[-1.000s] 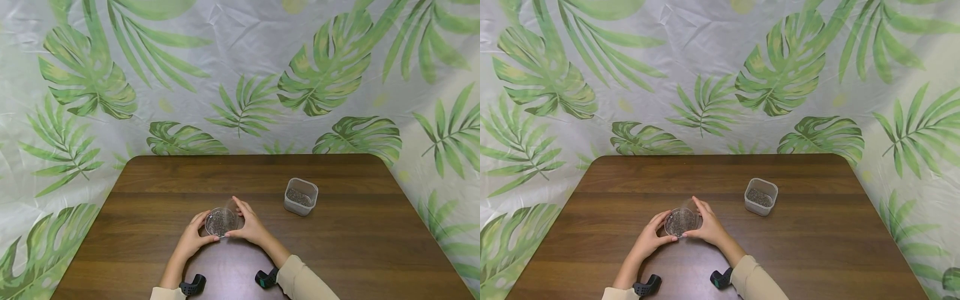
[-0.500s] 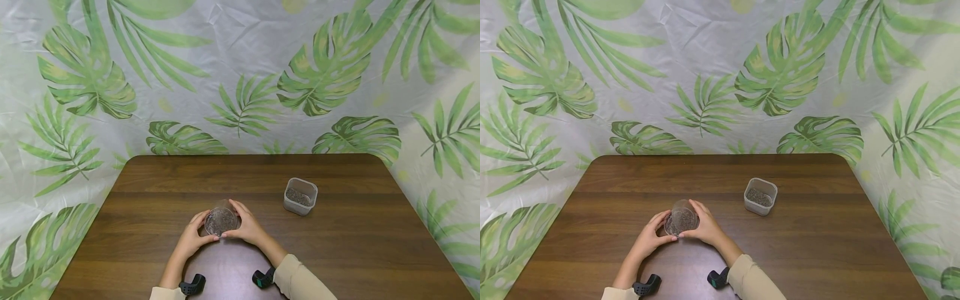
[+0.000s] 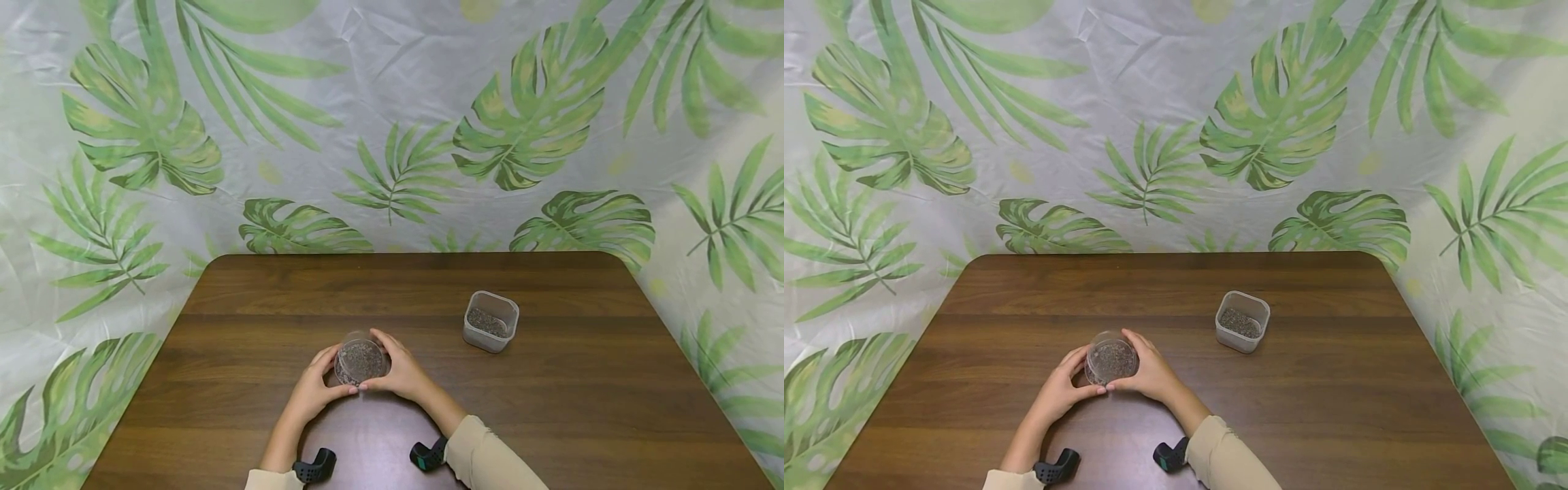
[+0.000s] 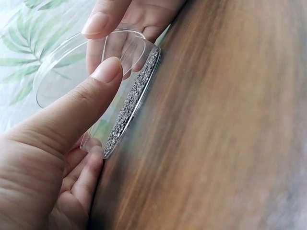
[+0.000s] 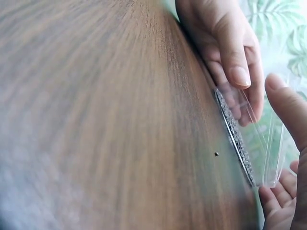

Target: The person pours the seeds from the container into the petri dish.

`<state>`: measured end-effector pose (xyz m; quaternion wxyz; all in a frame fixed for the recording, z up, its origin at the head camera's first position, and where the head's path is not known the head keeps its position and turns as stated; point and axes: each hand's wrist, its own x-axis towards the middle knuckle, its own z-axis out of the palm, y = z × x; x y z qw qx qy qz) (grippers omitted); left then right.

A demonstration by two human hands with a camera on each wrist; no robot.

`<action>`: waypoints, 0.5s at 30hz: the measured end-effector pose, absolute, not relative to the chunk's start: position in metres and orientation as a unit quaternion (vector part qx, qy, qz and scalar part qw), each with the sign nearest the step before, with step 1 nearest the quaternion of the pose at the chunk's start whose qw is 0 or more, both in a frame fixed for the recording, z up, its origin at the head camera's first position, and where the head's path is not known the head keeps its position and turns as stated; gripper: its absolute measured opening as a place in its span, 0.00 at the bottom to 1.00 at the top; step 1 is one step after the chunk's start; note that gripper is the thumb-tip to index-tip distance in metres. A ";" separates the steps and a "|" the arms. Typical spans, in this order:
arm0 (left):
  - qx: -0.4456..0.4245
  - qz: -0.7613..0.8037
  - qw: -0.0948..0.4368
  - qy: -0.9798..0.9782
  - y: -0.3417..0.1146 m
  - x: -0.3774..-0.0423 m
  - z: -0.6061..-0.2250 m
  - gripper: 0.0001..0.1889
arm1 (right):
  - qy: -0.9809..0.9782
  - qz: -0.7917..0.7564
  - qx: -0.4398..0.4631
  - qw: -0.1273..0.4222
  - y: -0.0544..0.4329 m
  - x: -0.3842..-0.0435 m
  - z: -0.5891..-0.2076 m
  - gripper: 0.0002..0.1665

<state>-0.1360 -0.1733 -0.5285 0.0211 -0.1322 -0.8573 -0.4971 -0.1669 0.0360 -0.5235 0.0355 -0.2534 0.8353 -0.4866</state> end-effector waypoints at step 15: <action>-0.147 -0.508 0.033 -0.848 -0.174 -0.137 -0.531 0.45 | 0.836 -0.473 -0.278 0.028 0.035 -0.167 -0.525 0.61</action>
